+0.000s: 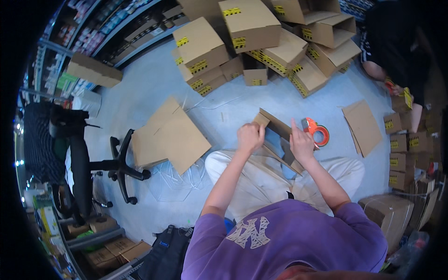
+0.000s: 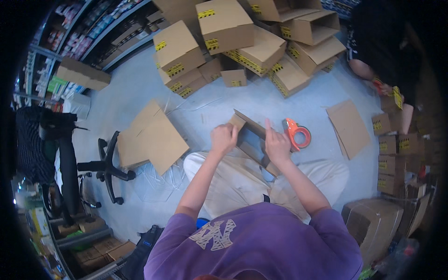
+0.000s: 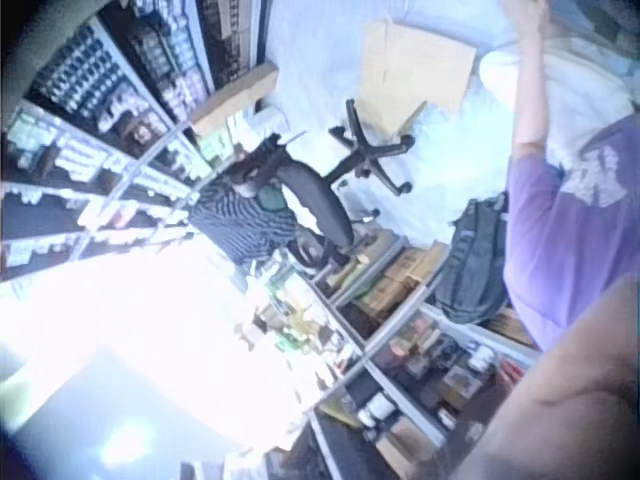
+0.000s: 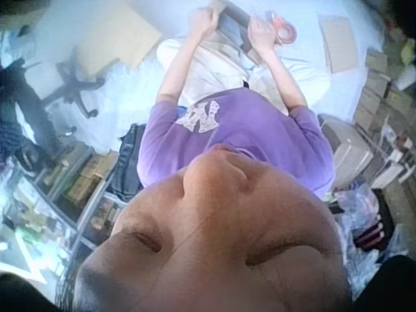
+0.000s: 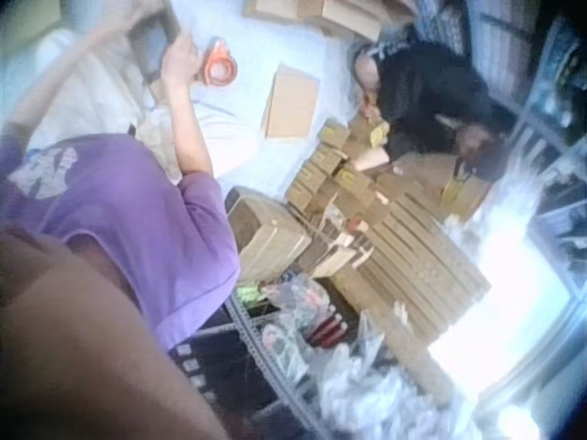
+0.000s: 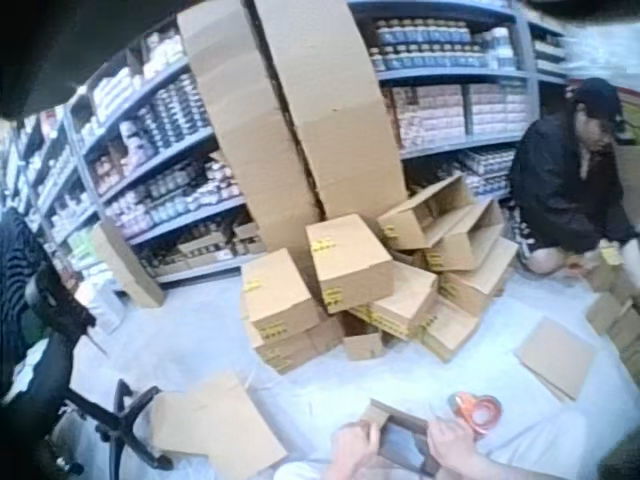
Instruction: The person sits on the floor and repeatedly folds flat cardboard sheets into small boxes, then seals them with a handheld tape dispenser using yellow caution tape. The person stacks the finished boxes nearby.
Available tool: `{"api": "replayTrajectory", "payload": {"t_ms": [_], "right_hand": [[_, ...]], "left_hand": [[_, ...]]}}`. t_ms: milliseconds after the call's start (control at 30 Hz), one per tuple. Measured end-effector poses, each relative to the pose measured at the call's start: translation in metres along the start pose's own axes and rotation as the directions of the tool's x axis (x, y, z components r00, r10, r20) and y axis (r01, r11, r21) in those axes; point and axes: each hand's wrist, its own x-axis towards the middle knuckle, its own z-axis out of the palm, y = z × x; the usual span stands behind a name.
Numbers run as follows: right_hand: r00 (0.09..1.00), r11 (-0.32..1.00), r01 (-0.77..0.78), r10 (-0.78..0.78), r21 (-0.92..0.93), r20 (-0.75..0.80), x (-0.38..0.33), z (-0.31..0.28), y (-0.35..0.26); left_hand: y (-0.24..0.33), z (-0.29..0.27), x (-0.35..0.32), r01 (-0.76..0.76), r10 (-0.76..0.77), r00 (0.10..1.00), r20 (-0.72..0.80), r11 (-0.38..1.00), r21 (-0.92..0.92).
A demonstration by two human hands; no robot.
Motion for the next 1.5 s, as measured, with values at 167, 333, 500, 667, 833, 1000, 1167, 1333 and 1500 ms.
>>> {"api": "replayTrajectory", "payload": {"t_ms": [167, 333, 500, 667, 833, 1000, 1167, 1333, 1500], "right_hand": [[0.908, 0.944, -0.037, -0.106, 0.329, 0.405, -0.001, -0.034, 0.005], [0.879, 0.966, -0.040, -0.087, 0.255, 0.468, -0.041, -0.016, -0.017], [0.911, 0.965, -0.008, -0.101, 0.262, 0.399, -0.046, -0.013, -0.016], [0.963, 0.667, -0.249, 0.097, 0.702, 0.250, -0.055, 0.016, 0.045], [0.993, 0.997, -0.059, 0.064, -0.052, 0.099, -0.086, 0.072, 0.091], [0.959, 0.943, -0.235, 0.265, -0.236, 0.100, -0.080, 0.082, 0.115], [0.946, 0.882, -0.315, 0.322, 0.351, 0.042, -0.028, -0.017, 0.086], [0.998, 0.707, -0.018, 0.058, 0.707, -0.033, -0.011, -0.102, 0.009], [0.980, 0.802, 0.173, -0.081, 0.572, -0.183, -0.049, -0.043, -0.016]], "left_hand": [[0.008, 0.025, 0.015, 0.040, 0.019, 0.888, -0.459, 0.992, 0.118], [-0.012, 0.052, -0.001, 0.047, -0.245, 0.767, -0.593, 0.943, -0.328], [-0.018, 0.048, -0.012, -0.020, -0.216, 0.863, -0.456, 0.889, -0.458], [-0.029, 0.046, -0.008, 0.032, -0.283, 0.897, -0.339, 0.807, -0.589], [-0.034, 0.047, -0.004, 0.009, -0.278, 0.917, -0.285, 0.730, -0.683], [-0.028, 0.039, 0.000, 0.049, -0.274, 0.947, -0.169, 0.641, -0.766], [-0.034, 0.041, 0.001, 0.121, -0.324, 0.942, -0.086, 0.568, -0.814], [-0.033, 0.042, -0.002, 0.172, -0.364, 0.930, -0.040, 0.531, -0.830], [-0.019, 0.027, -0.001, 0.149, -0.360, 0.931, -0.060, 0.526, -0.838]]}}
